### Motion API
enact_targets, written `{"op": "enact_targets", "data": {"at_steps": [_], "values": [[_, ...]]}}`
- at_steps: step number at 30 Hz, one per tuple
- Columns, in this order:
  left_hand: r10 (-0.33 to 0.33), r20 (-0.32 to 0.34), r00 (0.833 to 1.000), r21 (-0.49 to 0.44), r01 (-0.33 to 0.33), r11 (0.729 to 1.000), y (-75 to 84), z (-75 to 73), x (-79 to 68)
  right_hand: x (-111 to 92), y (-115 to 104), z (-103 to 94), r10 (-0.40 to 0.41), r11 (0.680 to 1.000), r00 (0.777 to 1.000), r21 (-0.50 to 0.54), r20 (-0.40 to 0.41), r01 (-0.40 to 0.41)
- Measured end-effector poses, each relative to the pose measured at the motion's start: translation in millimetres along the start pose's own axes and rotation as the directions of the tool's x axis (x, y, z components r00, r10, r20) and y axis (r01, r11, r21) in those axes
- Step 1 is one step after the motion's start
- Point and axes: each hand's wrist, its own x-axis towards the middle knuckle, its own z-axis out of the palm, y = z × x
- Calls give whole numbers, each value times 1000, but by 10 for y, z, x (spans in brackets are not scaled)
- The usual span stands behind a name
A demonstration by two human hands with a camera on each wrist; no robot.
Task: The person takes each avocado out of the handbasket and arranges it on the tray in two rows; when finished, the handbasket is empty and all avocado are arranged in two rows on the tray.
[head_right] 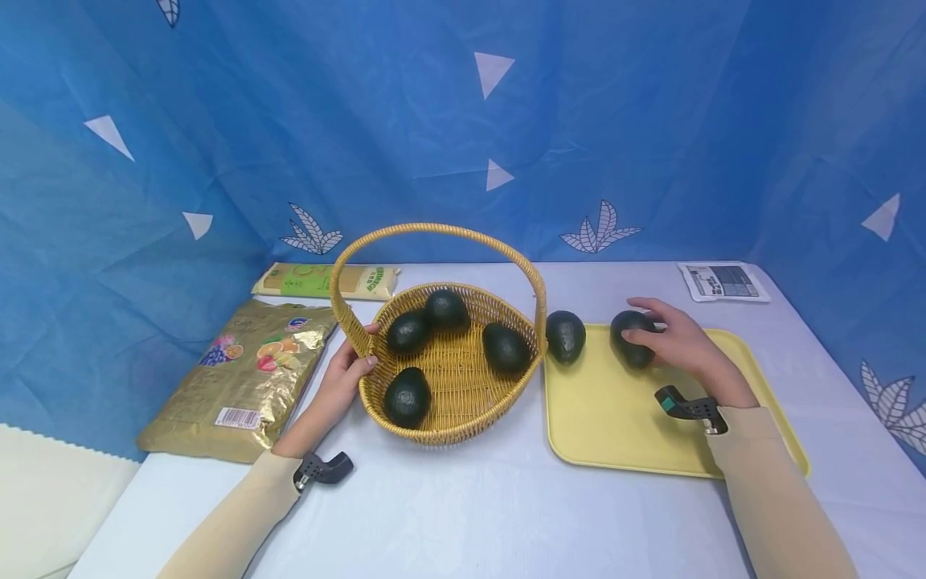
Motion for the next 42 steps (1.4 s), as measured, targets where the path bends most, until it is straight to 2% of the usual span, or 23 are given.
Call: {"op": "enact_targets", "data": {"at_steps": [7, 12, 15, 18, 22, 25, 30, 38, 40, 42], "values": [[3, -2, 1000, 1, -3, 1000, 9, 1, 2, -59, -42, -54, 4, 1000, 999, -8, -37, -5], [0, -7, 1000, -6, 0, 1000, 15, 9, 6, -129, -73, -151, -26, 1000, 997, -18, -72, 25], [7, -5, 1000, -7, -7, 1000, 17, 12, 5, -183, -110, -207, -46, 998, 992, -35, -121, 42], [8, -3, 1000, -8, -8, 1000, 16, 13, 5, -249, -170, -237, -71, 997, 978, -55, -196, 61], [11, 2, 1000, -9, -11, 1000, 14, 9, 6, -337, -295, -212, -126, 991, 949, -68, -288, 111], [15, 5, 1000, -7, -15, 1000, 10, 5, 5, -396, -419, -153, -189, 982, 929, -81, -318, 172], [12, 0, 1000, 0, -12, 1000, 3, 3, 4, -470, -631, -4, -292, 956, 914, -104, -280, 273], [5, 1, 1000, 5, -5, 1000, -7, 11, -3, -581, -937, 322, -413, 911, 901, -54, -130, 410], [4, 1, 1000, -1, -4, 1000, -9, 11, 0, -598, -1004, 418, -452, 892, 887, -49, -95, 450], [5, 1, 1000, -2, -5, 1000, -18, 10, 7, -596, -1057, 513, -501, 866, 863, -43, -65, 499]]}}
